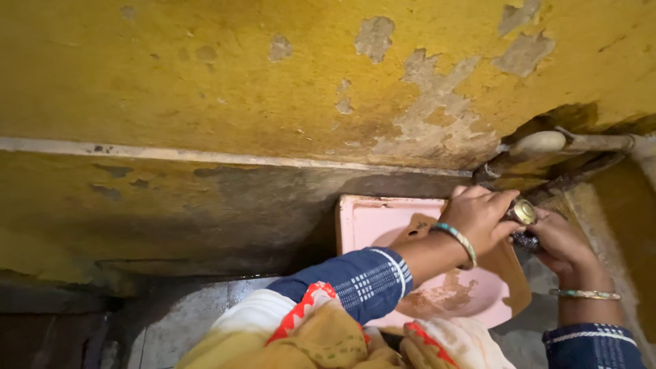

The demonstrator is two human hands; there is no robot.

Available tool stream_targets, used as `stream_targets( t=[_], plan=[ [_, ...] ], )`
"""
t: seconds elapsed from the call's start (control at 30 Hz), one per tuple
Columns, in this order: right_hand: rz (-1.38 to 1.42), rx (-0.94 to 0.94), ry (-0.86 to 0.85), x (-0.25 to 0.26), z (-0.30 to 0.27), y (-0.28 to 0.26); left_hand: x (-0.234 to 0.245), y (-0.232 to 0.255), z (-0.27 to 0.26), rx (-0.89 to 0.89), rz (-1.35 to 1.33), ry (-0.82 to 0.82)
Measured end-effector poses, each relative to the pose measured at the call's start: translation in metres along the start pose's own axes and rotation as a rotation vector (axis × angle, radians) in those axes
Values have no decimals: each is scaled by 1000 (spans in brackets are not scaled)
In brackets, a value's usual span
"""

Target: The person manipulates plumbing components near a sink and wall, using a small metal part and a cleaning pad by hand.

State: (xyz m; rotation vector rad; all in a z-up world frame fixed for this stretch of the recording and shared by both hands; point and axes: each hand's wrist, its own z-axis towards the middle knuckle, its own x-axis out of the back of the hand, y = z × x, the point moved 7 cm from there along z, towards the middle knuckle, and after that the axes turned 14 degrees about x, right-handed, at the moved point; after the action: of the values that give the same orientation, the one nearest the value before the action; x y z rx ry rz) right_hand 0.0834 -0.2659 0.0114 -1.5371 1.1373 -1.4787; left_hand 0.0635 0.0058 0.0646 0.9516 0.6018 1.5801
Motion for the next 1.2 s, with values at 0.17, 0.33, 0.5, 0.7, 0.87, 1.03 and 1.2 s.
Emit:
stream_targets(
  t=[0.17, 0.33, 0.5, 0.7, 0.87, 1.03, 1.2],
  plan=[
    [137, 65, 134, -24, -20, -51, -15, -10, 31, 17, 52, -341],
    [-502, 502, 193, -53, -52, -149, 7, -6, 23, 36, -123, -160],
    [-973, 817, -106, -117, -81, -198, 4, -40, -31, 429, -337, 131],
    [-1454, 660, 247, -141, -93, -199, -63, -77, -56, 980, -267, -316],
    [-1615, 598, 405, -146, -93, -195, -61, -69, -57, 929, -314, -292],
    [-1585, 466, 373, -141, -89, -190, -39, -62, -50, 958, -341, -225],
    [-1036, 621, 141, -95, -69, -156, -10, -49, -42, 790, -482, 7]
  ],
)
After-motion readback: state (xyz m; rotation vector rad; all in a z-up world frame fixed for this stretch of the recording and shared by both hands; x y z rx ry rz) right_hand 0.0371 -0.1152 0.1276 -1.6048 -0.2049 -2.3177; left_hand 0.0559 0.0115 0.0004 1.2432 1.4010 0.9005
